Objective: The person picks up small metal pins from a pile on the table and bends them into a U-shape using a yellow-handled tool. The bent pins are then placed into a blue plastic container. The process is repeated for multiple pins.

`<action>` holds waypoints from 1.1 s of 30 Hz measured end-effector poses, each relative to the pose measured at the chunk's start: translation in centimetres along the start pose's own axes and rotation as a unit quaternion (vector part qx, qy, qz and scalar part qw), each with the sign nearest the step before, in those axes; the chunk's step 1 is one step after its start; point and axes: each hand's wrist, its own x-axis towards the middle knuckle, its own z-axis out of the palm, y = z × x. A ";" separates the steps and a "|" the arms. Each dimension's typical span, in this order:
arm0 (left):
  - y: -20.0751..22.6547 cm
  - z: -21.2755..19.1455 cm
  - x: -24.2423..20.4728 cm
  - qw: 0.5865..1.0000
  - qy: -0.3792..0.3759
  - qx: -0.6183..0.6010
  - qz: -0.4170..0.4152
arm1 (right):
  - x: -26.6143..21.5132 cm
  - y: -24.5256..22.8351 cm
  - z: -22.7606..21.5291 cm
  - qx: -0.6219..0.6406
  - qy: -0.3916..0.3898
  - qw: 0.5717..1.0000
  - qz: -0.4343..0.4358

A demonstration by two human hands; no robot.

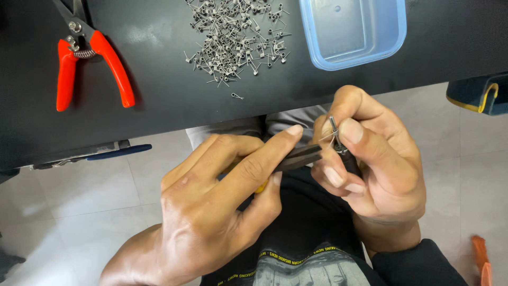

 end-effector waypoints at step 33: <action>-0.8 0.5 -0.1 0.991 0.031 0.129 -0.009 | -0.6 1.4 2.3 -0.483 0.213 0.804 -0.274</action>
